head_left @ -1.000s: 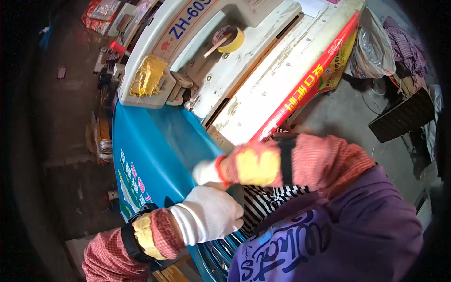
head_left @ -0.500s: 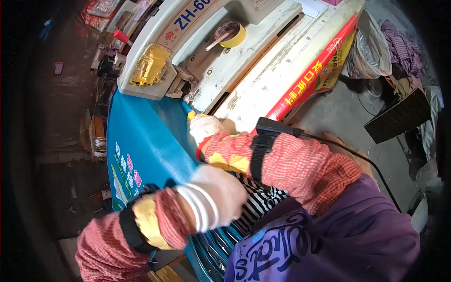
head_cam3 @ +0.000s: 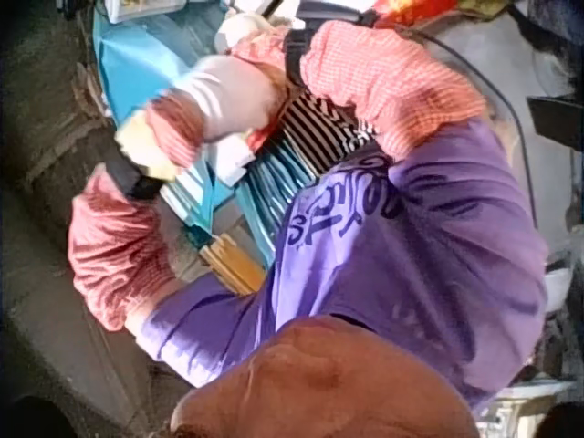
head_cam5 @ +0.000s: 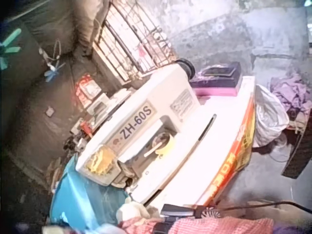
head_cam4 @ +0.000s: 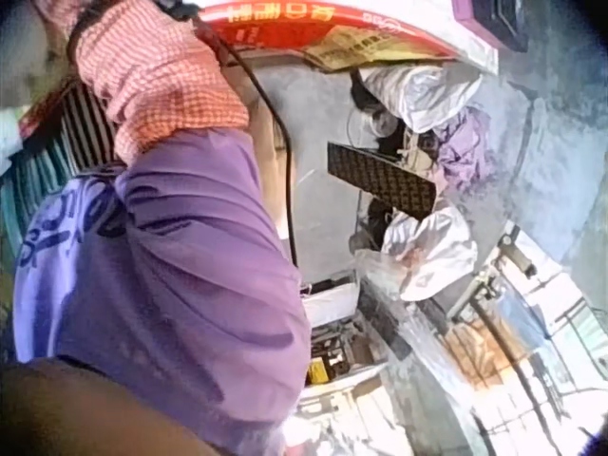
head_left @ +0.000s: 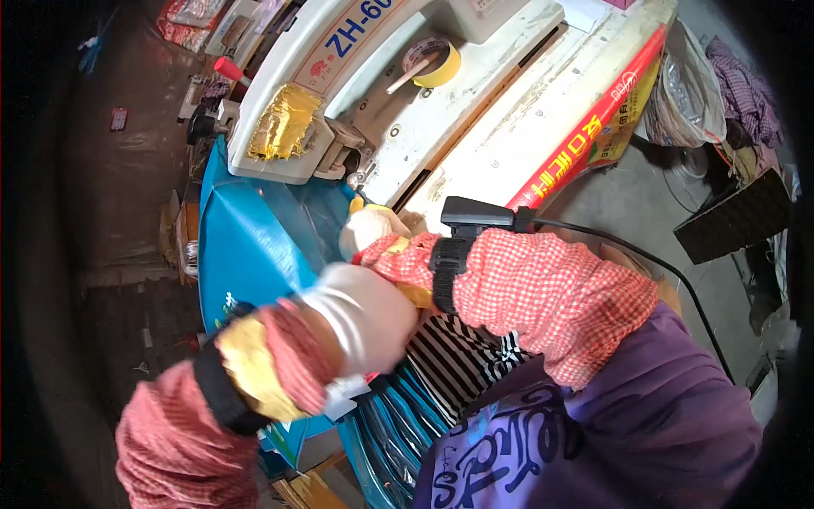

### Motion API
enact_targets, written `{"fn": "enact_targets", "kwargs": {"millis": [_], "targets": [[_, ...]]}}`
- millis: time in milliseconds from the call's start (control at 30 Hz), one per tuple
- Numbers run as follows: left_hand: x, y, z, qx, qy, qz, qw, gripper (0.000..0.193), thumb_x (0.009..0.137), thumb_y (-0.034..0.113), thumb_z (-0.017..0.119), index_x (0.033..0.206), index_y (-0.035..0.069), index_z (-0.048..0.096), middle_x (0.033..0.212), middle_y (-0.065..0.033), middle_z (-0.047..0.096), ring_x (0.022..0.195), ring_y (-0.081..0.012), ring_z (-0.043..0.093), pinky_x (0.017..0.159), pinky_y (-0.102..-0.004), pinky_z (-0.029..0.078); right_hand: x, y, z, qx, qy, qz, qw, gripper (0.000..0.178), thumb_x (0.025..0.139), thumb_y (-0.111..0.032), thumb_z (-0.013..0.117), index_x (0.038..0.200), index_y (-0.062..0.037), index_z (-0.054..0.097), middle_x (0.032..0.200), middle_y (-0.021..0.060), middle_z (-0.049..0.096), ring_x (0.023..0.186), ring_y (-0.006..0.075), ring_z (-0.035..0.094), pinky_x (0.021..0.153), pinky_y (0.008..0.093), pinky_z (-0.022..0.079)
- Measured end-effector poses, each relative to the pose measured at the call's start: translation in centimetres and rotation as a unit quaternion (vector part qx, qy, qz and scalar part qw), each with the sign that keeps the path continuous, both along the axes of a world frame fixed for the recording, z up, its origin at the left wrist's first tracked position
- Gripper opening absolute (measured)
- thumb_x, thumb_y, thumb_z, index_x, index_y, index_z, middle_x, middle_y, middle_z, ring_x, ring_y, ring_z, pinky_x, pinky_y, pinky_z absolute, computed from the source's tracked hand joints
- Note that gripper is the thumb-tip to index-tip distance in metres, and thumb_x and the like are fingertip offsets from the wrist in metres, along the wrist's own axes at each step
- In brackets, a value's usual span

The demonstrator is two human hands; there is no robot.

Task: The person is sewing plastic inner liners into large woven plastic fertilizer bags using an industrial sewing machine.

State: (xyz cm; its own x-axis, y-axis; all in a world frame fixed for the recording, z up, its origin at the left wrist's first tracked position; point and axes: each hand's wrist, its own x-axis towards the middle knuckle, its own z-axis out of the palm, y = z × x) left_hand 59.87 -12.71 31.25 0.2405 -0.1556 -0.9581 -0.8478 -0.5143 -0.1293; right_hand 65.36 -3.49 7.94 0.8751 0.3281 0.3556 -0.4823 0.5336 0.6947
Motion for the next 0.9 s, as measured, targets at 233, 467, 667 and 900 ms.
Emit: {"fn": "enact_targets", "kwargs": {"millis": [233,467,667,900], "targets": [[-3.6,1.5,6.9,0.203,-0.051,-0.025,0.978,0.015,0.074,0.022,0.059,0.073,0.011,0.070,0.065,-0.0067,0.063,0.067,-0.0232,0.064,0.056,-0.0341,0.047,0.9,-1.2,-0.3,0.136,-0.297,0.033,0.944,0.017,0.079,-0.023,0.056,0.079,-0.0066,0.062,0.074,0.0066,0.062,0.068,0.0212,0.060,0.064,0.0360,0.049],[-1.4,-2.2,-0.6,-0.012,-0.046,0.011,0.999,0.019,0.075,0.025,0.060,0.062,0.011,0.066,0.057,-0.0049,0.059,0.058,-0.0235,0.060,0.051,-0.0387,0.045,6.2,1.7,1.7,0.223,-0.552,-0.353,0.722,0.021,0.070,-0.024,0.066,0.077,-0.0052,0.062,0.074,0.0072,0.062,0.061,0.0245,0.058,0.057,0.0384,0.047],[7.1,-0.5,8.5,0.065,-0.142,-0.074,0.985,0.021,0.070,0.033,0.063,0.065,0.013,0.066,0.059,-0.0059,0.060,0.062,-0.0212,0.062,0.070,-0.0390,0.046,7.4,-1.0,0.6,0.212,-0.555,-0.315,0.740,0.028,0.069,-0.024,0.070,0.085,-0.0023,0.064,0.085,0.0126,0.062,0.071,0.0300,0.058,0.064,0.0430,0.047],[-4.4,1.0,1.8,-0.116,-0.014,0.081,0.990,0.006,0.063,0.016,0.059,0.060,0.010,0.059,0.061,-0.0078,0.060,0.058,-0.0277,0.060,0.057,-0.0367,0.048,3.0,-1.1,2.3,0.161,-0.439,-0.054,0.882,0.033,0.065,-0.021,0.075,0.087,0.0018,0.065,0.082,0.0136,0.065,0.067,0.0330,0.061,0.060,0.0439,0.050]]}}
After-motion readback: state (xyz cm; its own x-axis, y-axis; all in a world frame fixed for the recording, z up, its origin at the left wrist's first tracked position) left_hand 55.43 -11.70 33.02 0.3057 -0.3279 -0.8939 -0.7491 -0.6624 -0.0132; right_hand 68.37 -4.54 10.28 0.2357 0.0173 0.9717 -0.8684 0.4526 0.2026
